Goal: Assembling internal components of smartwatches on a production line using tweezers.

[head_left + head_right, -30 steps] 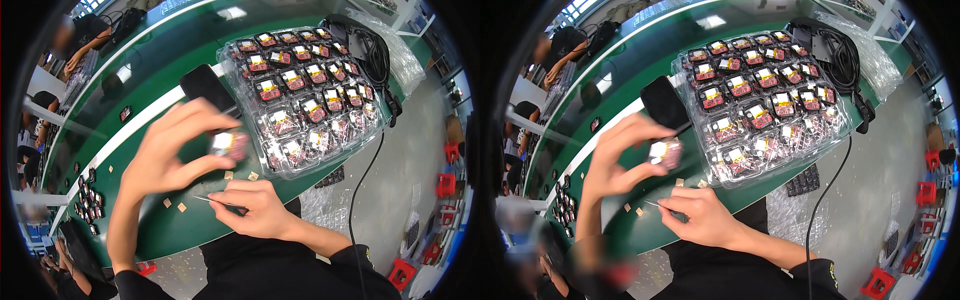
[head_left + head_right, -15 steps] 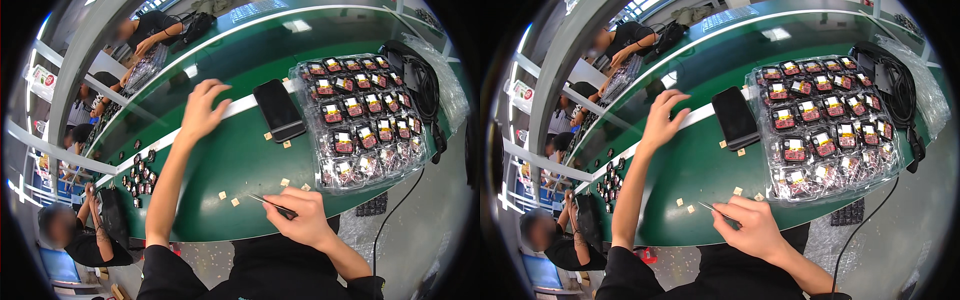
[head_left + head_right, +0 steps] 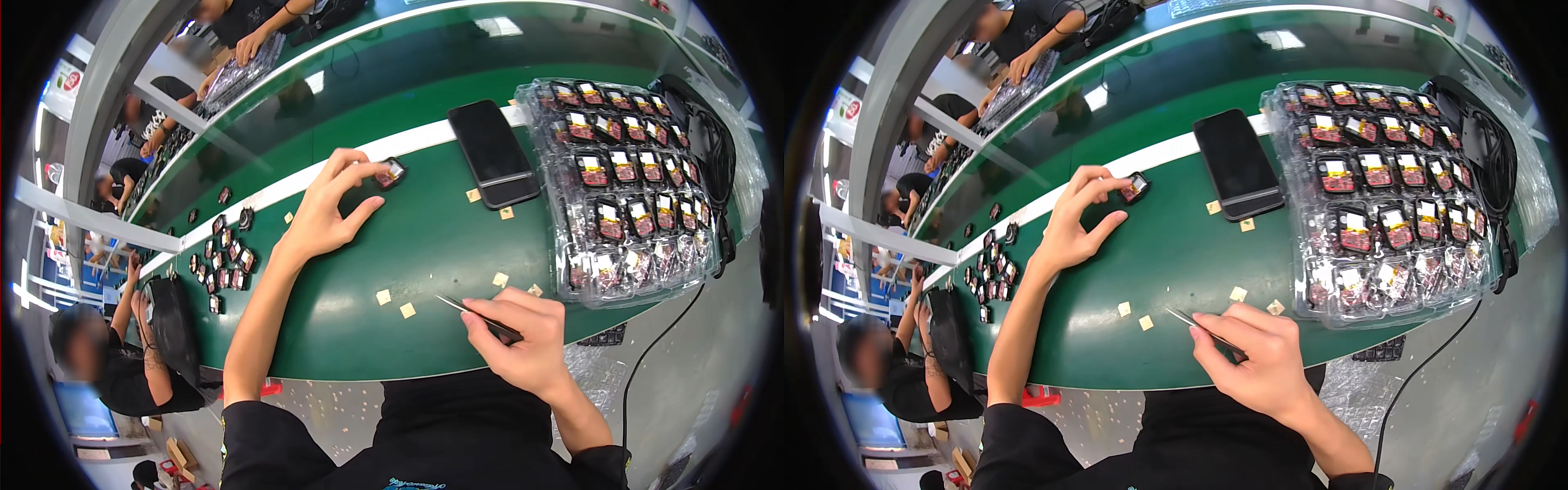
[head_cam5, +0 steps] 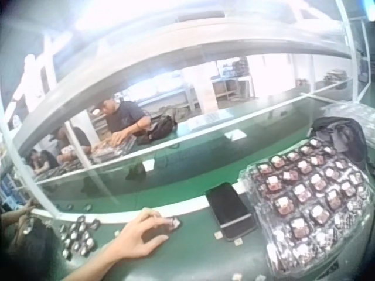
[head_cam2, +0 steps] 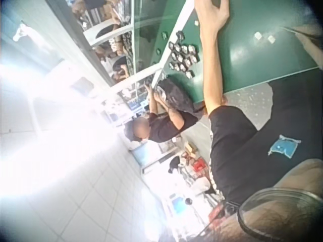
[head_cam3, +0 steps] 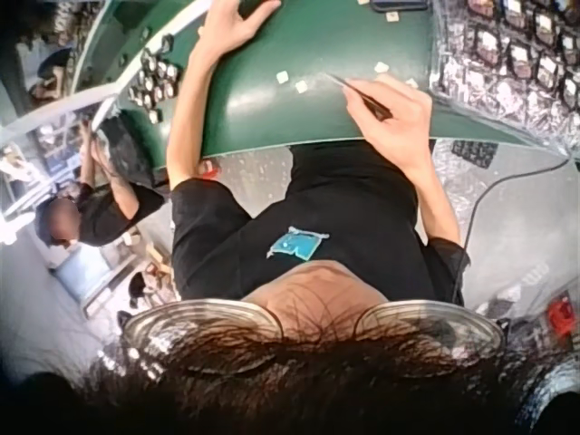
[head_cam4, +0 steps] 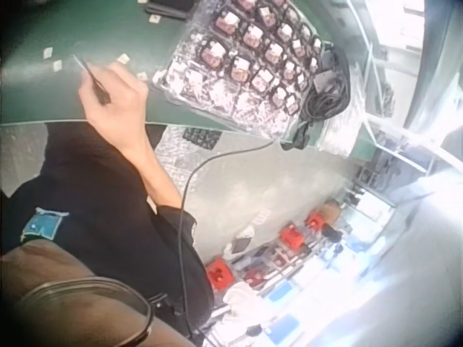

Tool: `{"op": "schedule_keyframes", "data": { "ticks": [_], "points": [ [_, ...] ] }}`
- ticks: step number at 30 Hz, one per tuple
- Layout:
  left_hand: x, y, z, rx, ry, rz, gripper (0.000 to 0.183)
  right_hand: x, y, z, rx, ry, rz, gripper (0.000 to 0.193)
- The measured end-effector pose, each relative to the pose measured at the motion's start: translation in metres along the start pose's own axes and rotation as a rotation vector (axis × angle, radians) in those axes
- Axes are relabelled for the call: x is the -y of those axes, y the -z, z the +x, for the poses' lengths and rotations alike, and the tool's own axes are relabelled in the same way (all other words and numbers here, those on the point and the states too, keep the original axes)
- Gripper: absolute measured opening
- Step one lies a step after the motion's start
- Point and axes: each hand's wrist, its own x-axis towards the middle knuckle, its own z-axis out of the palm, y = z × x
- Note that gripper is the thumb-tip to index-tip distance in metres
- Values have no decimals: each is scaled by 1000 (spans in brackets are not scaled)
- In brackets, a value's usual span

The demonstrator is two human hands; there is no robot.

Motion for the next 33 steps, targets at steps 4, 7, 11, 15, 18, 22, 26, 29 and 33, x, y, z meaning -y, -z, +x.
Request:
{"op": "schedule_keyframes", "data": {
  "ticks": [4,7,11,15,18,22,26,29,33],
  "points": [
    [2,-1,13,-74,-55,23,62,0,-3,0,1,-8,-21,18],
    [4,-4,19,16,-172,45,54,0,-4,-2,0,-9,-32,18],
    [-6,-11,16,142,22,-139,49,-1,-5,0,7,-14,-64,18],
    [-35,-7,-8,151,29,88,62,0,-3,1,-1,-8,-68,18],
    [-40,-1,-28,175,11,-48,59,1,-2,2,5,-14,-83,18],
    [-25,-4,-44,167,-52,-34,59,3,-2,5,14,-22,-71,17],
    [-44,-11,-51,159,7,-145,55,2,2,10,51,-120,14,15],
    [-56,-15,-59,221,-80,-164,57,3,1,16,79,-271,121,14],
    [-54,-16,-57,239,-84,-171,61,1,-7,30,112,-142,32,12]
  ]
}}
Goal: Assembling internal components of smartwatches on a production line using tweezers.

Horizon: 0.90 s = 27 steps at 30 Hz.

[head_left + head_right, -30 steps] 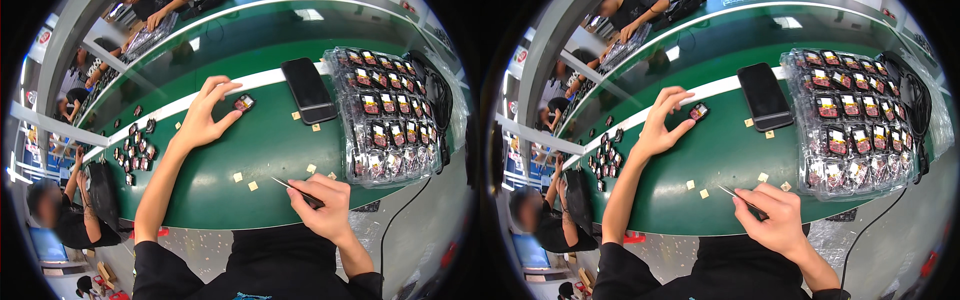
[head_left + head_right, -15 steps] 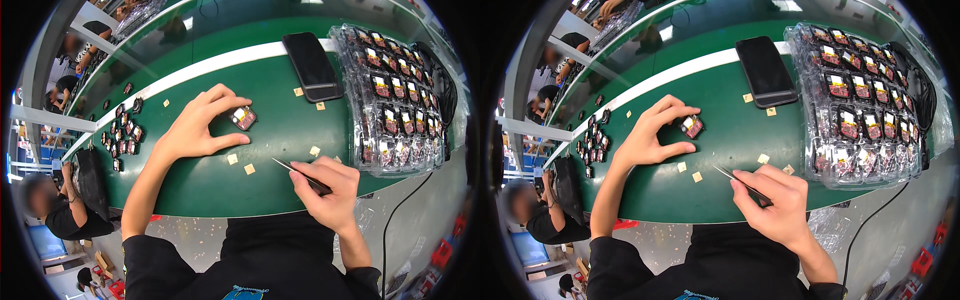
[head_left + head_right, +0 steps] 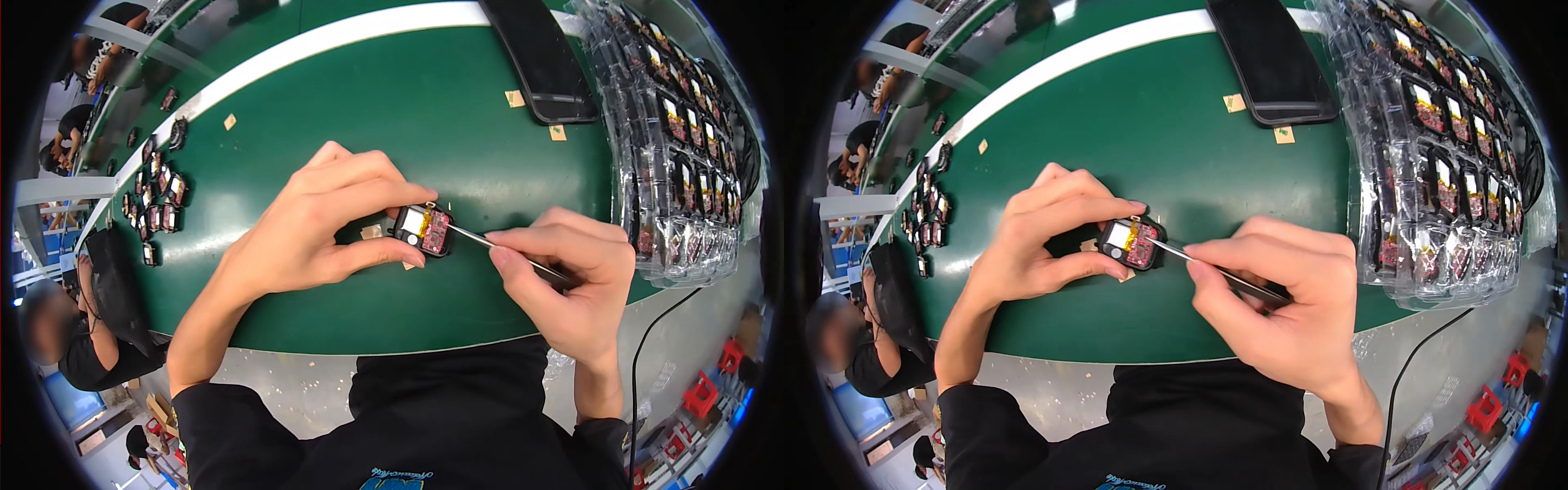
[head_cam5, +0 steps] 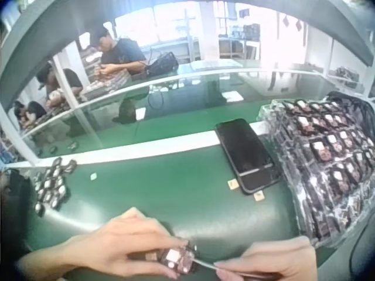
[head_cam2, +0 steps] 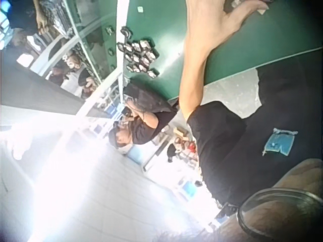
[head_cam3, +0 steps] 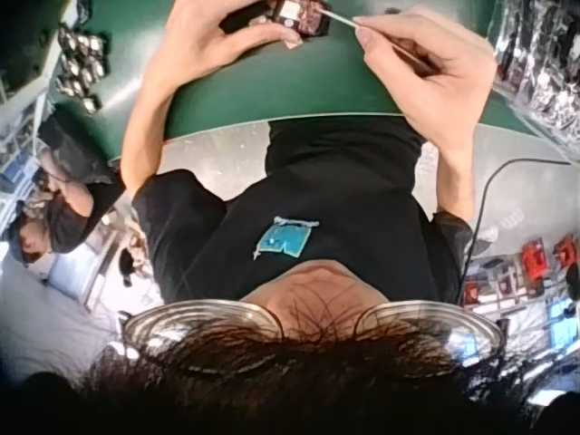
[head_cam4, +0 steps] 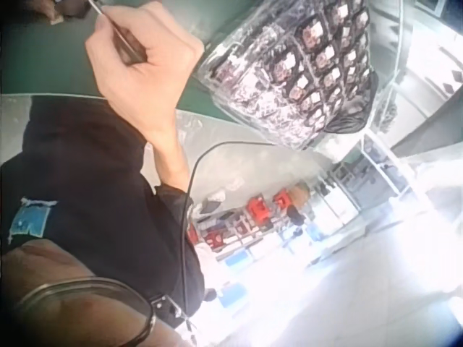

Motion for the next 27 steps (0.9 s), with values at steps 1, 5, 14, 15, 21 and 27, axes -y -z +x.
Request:
{"op": "schedule_keyframes", "data": {
  "ticks": [1,5,14,15,21,27],
  "points": [
    [1,-1,0,-16,-14,7,63,-1,-3,3,10,46,-34,12],
    [3,-2,-1,-3,14,-8,63,-5,-8,9,43,100,-121,14],
    [5,-2,1,-7,5,2,68,-3,-8,9,59,75,-190,19],
    [5,-2,1,-6,7,1,68,-4,-8,10,60,84,-188,20],
    [1,0,3,10,85,-21,67,-8,-8,7,-2,202,-272,25],
    [5,-2,4,-21,54,-51,64,-10,-11,7,16,290,-305,33]
  ]
}}
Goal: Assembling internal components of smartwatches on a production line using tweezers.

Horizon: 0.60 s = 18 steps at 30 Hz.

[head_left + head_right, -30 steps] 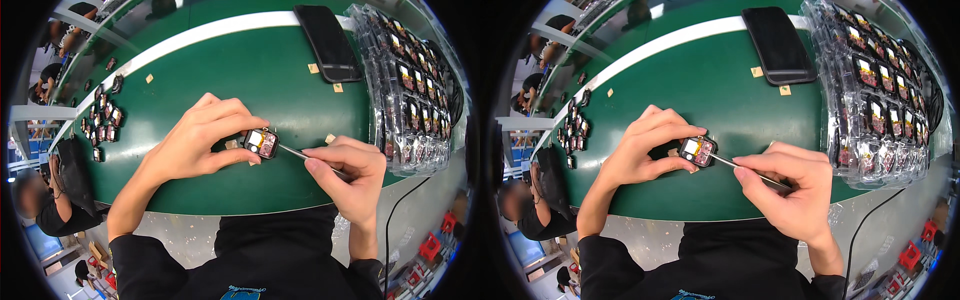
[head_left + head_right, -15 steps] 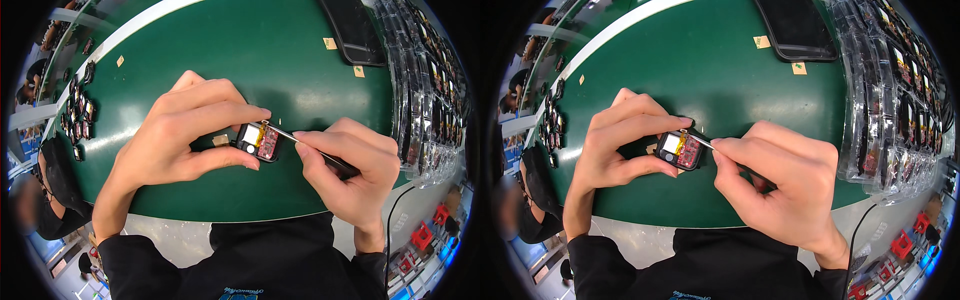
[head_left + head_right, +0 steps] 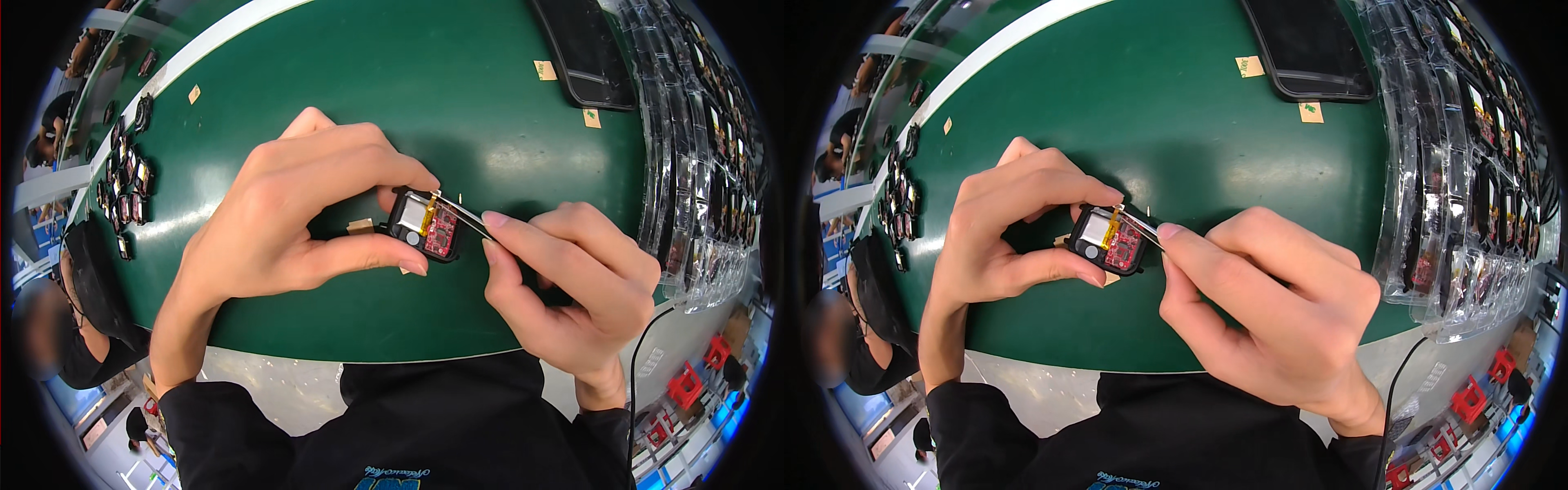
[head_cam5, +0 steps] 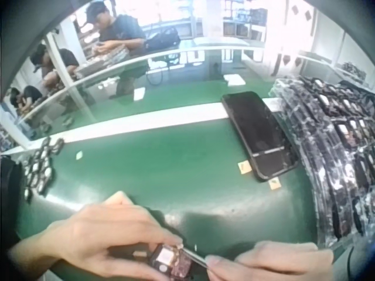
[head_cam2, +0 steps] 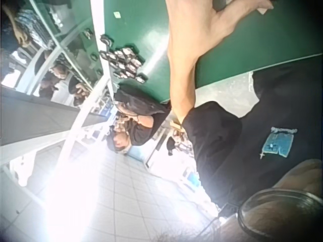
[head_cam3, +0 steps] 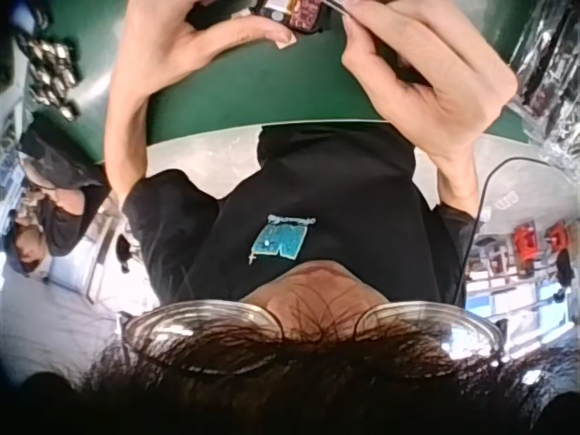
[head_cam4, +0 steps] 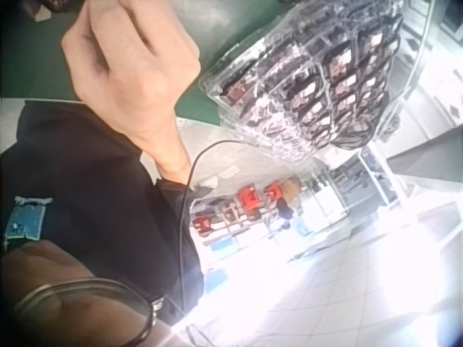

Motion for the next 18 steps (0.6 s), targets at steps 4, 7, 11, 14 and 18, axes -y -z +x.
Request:
{"op": "schedule_keyframes", "data": {
  "ticks": [4,7,11,14,18],
  "points": [
    [2,4,2,34,-40,26,64,-1,-3,0,-23,27,-11,32],
    [5,8,2,66,-45,3,64,0,-2,0,-12,-4,6,29],
    [8,13,3,123,-39,-40,65,3,5,4,66,-99,59,24],
    [8,12,2,105,-65,-56,65,6,7,5,98,-157,92,23],
    [9,11,3,109,-78,-51,65,6,7,4,98,-170,90,22]
  ]
}}
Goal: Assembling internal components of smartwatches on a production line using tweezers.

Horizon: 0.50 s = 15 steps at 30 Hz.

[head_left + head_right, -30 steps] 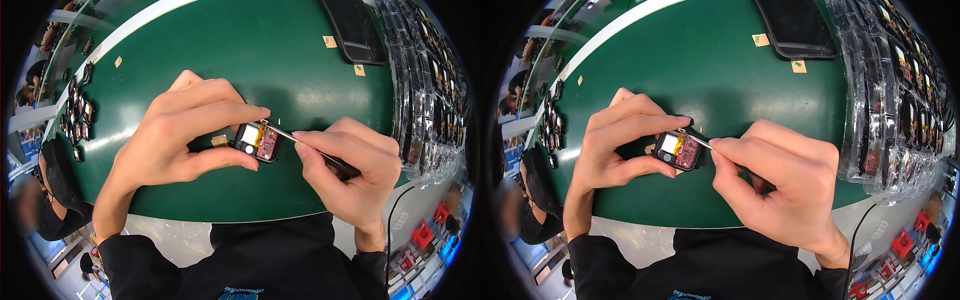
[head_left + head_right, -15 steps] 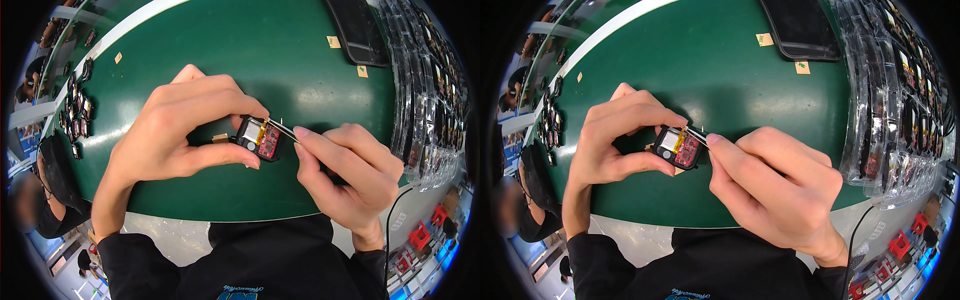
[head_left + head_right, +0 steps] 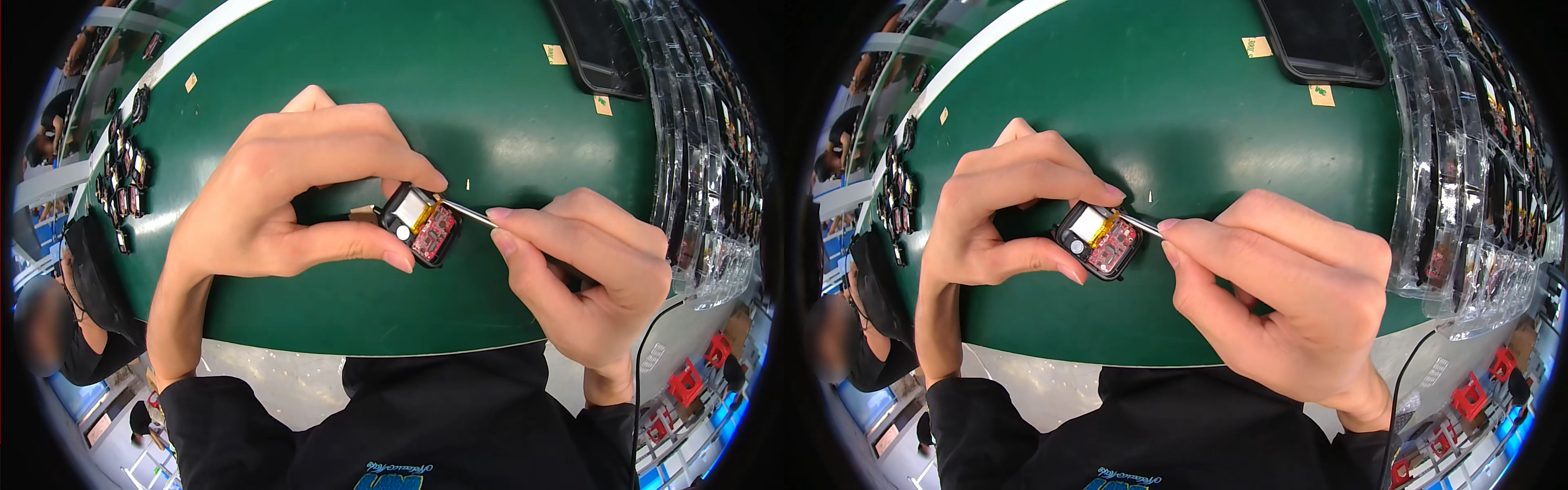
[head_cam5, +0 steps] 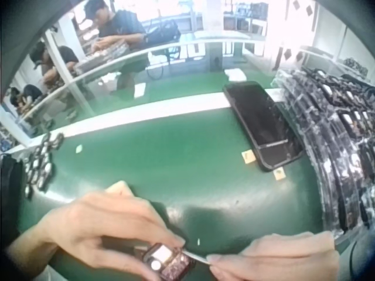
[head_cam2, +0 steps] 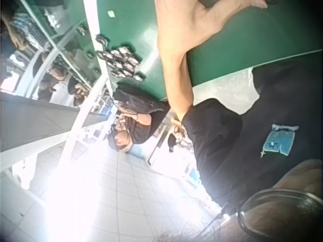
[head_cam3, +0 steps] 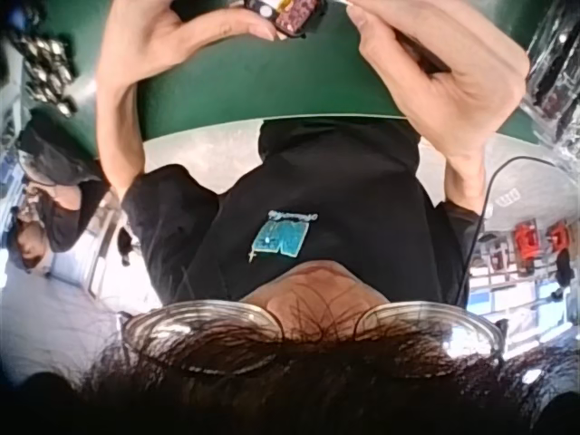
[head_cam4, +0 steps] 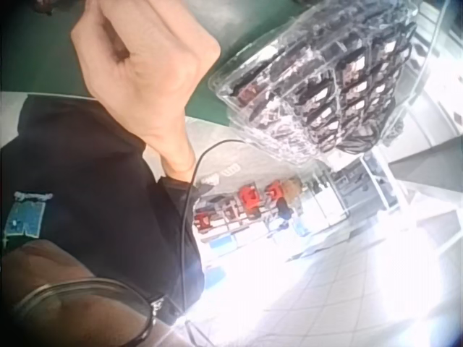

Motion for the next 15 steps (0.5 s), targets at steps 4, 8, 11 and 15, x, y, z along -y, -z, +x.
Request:
{"op": "schedule_keyframes", "data": {
  "ticks": [4,8,11,15],
  "points": [
    [1,0,-1,10,-5,-1,65,0,-1,0,5,11,-12,22],
    [1,1,0,20,-16,6,67,-3,-2,0,6,39,-14,21],
    [-1,0,2,22,-2,8,67,-3,-1,0,-2,52,-12,21],
    [0,-2,-1,9,-7,4,65,0,-2,1,7,45,-23,22]
  ]
}}
